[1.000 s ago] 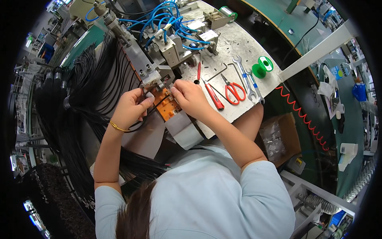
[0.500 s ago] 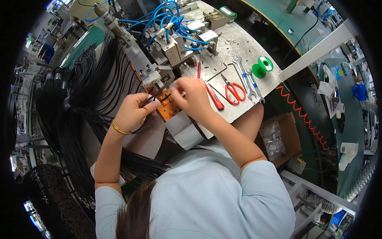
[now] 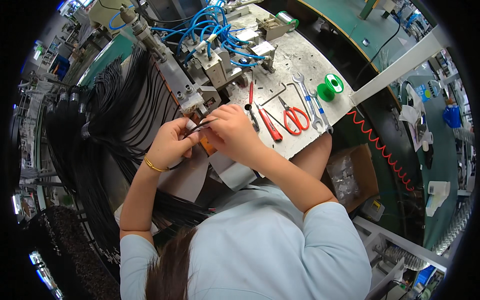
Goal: The person processes bundles of black wires using a machine at a manual assembly station.
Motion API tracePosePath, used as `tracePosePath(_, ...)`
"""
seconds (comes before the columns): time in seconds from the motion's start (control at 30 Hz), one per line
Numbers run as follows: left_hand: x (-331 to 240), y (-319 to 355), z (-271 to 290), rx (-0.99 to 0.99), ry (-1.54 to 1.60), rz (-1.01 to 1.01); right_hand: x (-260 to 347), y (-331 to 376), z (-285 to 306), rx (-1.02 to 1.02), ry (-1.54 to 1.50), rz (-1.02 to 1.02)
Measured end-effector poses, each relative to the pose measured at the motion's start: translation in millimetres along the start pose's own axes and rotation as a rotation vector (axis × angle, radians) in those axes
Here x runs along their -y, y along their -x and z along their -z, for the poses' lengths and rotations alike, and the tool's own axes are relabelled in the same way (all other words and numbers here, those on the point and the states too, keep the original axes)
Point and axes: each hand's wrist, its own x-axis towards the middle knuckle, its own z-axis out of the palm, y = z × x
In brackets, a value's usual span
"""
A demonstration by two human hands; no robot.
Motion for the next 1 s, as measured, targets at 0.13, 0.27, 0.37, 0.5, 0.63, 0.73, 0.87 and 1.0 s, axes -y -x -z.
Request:
tracePosePath(0.13, -0.9, -1.0, 0.3, 0.091, 0.177, 0.009, -10.3, 4.4, 0.9, -0.018, 0.021, -0.002)
tracePosePath(0.27, -4.3, 2.0, -1.9, 0.071, 0.120, -0.025, -10.4, 7.1, 1.3, -0.016, -0.145, -0.223)
tracePosePath(0.37, 12.4, -5.4, -4.9, -0.022, 0.039, -0.198, -4.4, 6.3, 0.3, 0.000, -0.229, -0.311)
tracePosePath(0.5, 7.1, -1.8, -3.7, -0.115, -0.104, -0.230, -4.2, 5.8, 1.0, 0.045, -0.172, -0.296)
tracePosePath(0.63, -11.8, 6.2, 8.2, -0.193, -0.379, -0.372, -7.9, 7.7, 2.8, 0.034, -0.026, -0.258)
tracePosePath(0.73, 2.1, -3.6, 8.8, -0.159, -0.261, -0.214, -6.7, 7.8, 2.6, 0.018, -0.052, -0.206)
tracePosePath(0.87, 8.8, -3.5, 6.9, -0.078, -0.327, -0.087, -21.0, 10.4, -0.5, -0.044, -0.240, -0.394)
tracePosePath(1.0, 14.2, -4.1, -1.6, -0.143, -0.418, -0.173, -40.6, 17.4, -9.8, -0.003, -0.053, -0.348)
